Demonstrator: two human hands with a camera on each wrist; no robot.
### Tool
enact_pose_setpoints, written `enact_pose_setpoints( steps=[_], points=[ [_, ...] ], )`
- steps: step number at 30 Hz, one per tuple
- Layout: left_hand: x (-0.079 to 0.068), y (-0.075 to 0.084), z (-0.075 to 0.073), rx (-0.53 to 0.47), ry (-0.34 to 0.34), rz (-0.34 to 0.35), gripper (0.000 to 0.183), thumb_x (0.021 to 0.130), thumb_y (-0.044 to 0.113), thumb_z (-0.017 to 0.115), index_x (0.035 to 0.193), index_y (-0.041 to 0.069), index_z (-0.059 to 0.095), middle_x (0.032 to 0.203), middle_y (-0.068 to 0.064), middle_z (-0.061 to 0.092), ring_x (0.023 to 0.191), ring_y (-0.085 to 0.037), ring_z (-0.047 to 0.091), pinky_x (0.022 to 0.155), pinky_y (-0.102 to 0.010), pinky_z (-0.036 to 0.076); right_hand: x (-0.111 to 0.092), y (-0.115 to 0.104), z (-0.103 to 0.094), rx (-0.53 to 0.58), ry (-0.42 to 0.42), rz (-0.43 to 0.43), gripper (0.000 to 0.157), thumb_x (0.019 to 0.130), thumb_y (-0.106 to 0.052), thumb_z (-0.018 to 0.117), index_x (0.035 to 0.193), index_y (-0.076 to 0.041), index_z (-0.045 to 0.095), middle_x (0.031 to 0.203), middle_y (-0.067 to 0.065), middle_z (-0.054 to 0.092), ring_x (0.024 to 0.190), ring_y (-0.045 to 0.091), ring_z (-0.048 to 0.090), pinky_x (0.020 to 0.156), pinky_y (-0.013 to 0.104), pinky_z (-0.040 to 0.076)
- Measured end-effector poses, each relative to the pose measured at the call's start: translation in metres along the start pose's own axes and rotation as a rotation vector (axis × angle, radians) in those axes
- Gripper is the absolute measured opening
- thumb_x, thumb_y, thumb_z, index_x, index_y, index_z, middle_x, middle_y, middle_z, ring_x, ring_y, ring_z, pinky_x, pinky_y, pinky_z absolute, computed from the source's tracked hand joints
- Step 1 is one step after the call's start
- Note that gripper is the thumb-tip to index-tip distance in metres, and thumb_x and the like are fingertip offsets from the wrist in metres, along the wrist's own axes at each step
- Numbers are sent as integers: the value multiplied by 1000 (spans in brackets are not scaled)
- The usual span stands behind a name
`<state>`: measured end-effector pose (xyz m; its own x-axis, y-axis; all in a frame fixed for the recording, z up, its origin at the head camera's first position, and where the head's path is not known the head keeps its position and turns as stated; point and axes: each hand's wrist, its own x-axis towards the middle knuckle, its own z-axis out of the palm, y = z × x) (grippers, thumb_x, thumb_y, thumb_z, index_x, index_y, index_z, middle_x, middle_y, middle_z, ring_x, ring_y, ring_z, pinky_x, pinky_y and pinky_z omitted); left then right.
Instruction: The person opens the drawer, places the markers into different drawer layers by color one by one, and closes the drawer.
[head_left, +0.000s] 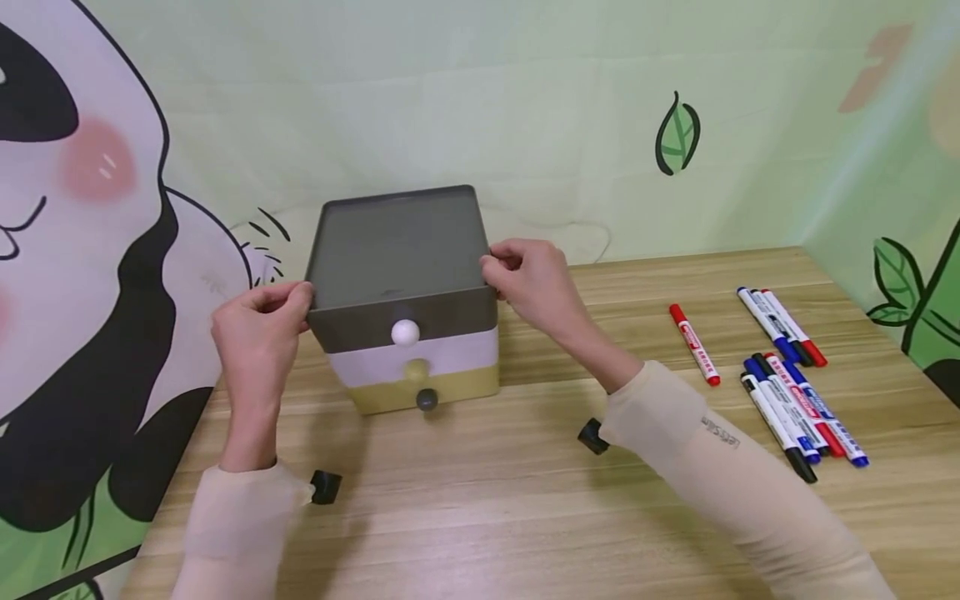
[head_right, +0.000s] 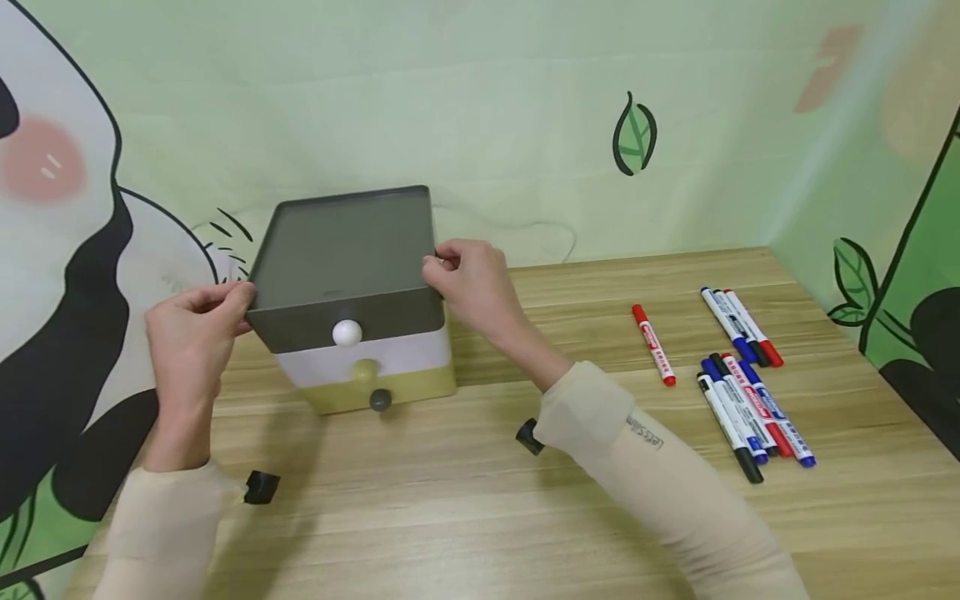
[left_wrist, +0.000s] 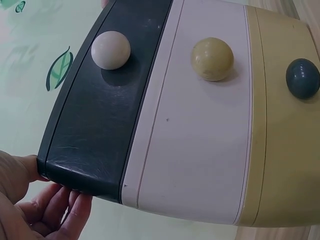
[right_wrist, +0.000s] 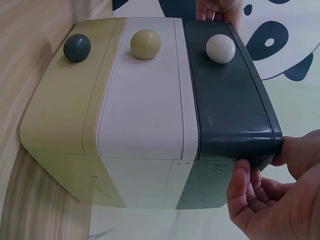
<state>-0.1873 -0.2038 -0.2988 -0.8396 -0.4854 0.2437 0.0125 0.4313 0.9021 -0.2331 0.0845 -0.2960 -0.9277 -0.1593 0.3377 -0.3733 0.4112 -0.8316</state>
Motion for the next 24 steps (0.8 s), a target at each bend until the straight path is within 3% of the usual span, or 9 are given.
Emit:
enact_pose_setpoints(
  steps=[7,16,24],
  points=[
    [-4,7,12,5,-38,43,33,94,32,70,109,5,81,93,-4,73,67,-5,68,64,-17,54,-3,6,-12,-4,11,18,23,97,-12,61,108,2,76,80,11,69,71,32,66,64,28,53],
    [-7,12,27,-31,-59,93,30,95,28,70,107,3,81,93,-10,74,67,-9,69,62,-18,54,-4,13,-27,-36,29,26,22,98,-12,61,107,1,76,77,12,68,65,22,61,61,25,52],
    [-11,17,39,-55,-87,89,29,96,26,69,108,2,79,92,-10,73,71,-15,69,63,-19,54,-6,19,-39,-45,43,36,23,98,-12,61,109,2,76,78,13,67,65,20,60,61,24,51]
  ],
)
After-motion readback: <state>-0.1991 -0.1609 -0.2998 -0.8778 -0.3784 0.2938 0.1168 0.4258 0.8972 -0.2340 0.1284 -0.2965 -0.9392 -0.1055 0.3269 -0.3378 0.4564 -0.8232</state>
